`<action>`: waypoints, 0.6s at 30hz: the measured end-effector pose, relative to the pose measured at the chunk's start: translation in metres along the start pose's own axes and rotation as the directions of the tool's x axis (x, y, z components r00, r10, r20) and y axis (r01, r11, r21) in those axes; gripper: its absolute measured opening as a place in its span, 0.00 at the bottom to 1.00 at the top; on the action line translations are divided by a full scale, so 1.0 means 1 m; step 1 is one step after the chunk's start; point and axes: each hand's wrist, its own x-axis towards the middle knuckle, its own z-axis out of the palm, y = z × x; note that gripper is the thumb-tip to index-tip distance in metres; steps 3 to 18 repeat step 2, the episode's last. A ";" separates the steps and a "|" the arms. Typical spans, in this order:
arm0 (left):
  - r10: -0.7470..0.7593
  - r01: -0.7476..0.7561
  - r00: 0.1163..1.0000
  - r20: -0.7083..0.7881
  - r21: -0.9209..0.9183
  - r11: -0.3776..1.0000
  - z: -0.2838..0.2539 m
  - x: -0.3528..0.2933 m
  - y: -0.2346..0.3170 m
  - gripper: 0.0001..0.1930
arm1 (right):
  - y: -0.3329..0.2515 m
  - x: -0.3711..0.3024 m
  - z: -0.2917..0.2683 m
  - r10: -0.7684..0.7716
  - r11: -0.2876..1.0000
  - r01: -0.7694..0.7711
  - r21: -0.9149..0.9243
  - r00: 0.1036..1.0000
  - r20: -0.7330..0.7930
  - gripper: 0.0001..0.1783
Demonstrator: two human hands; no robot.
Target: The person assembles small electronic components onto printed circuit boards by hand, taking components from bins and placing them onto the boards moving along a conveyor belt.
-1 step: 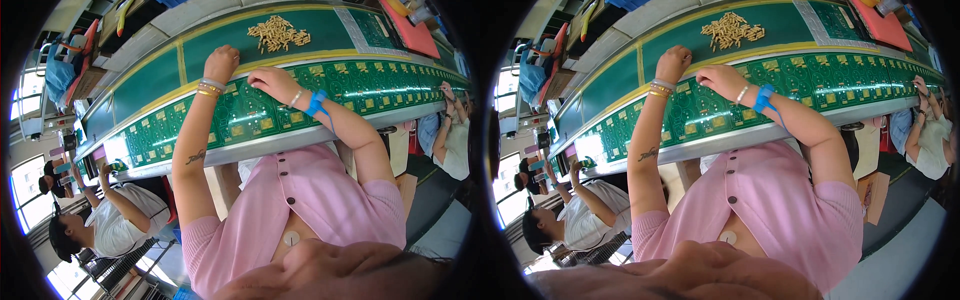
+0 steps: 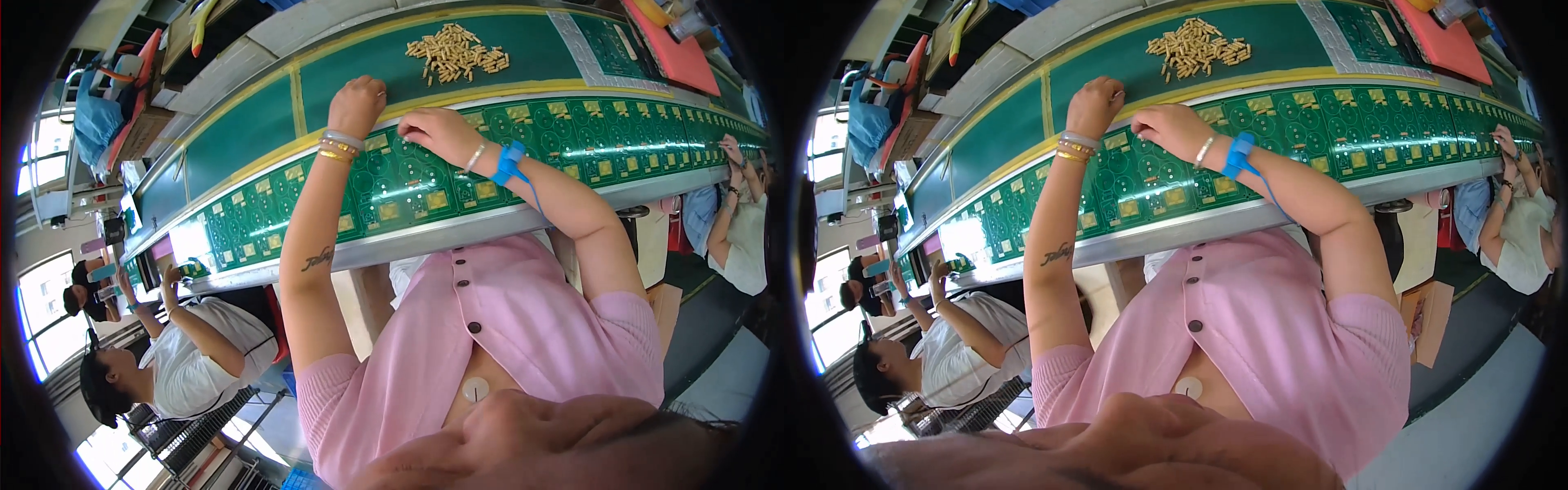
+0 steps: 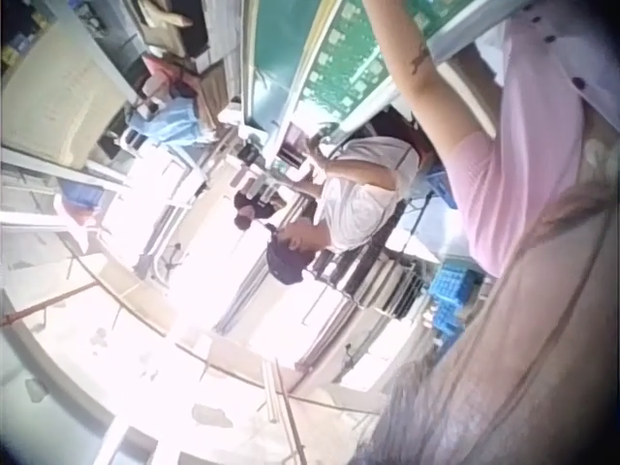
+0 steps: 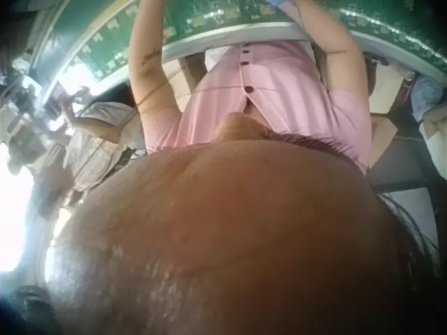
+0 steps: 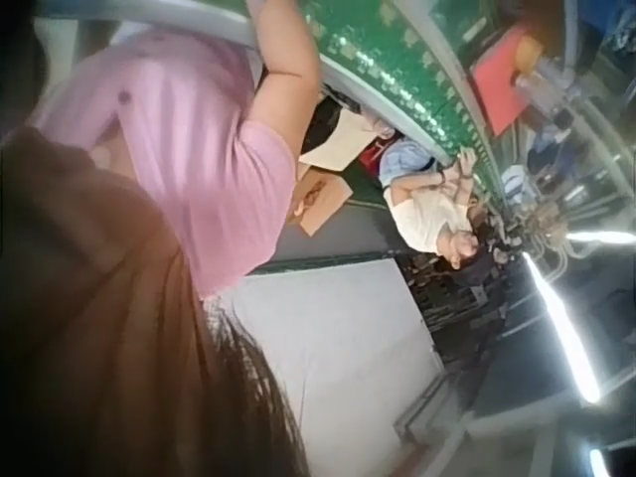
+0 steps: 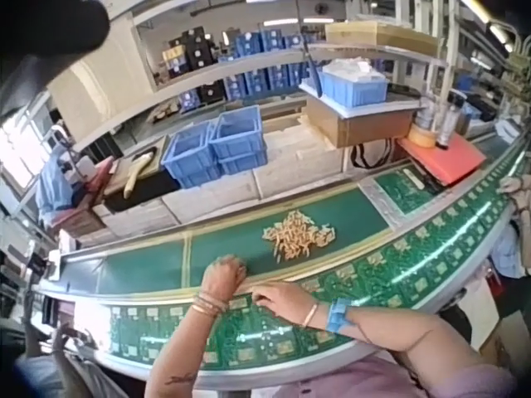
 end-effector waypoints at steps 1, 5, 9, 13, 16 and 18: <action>-0.041 0.041 0.999 -0.010 -0.008 0.999 -0.003 -0.009 -0.005 0.05 | 0.002 0.007 0.009 0.015 1.000 -0.016 0.023 0.999 0.041 0.06; -0.085 0.085 0.996 -0.025 -0.017 0.996 -0.006 -0.018 -0.012 0.06 | 0.001 0.013 0.019 0.026 0.999 -0.029 0.040 0.996 0.087 0.06; -0.085 0.085 0.996 -0.025 -0.017 0.996 -0.006 -0.018 -0.012 0.06 | 0.001 0.013 0.019 0.026 0.999 -0.029 0.040 0.996 0.087 0.06; -0.085 0.085 0.996 -0.025 -0.017 0.996 -0.006 -0.018 -0.012 0.06 | 0.001 0.013 0.019 0.026 0.999 -0.029 0.040 0.996 0.087 0.06; -0.085 0.085 0.996 -0.025 -0.017 0.996 -0.006 -0.018 -0.012 0.06 | 0.001 0.013 0.019 0.026 0.999 -0.029 0.040 0.996 0.087 0.06; -0.085 0.085 0.996 -0.025 -0.017 0.996 -0.006 -0.018 -0.012 0.06 | 0.001 0.013 0.019 0.026 0.999 -0.029 0.040 0.996 0.087 0.06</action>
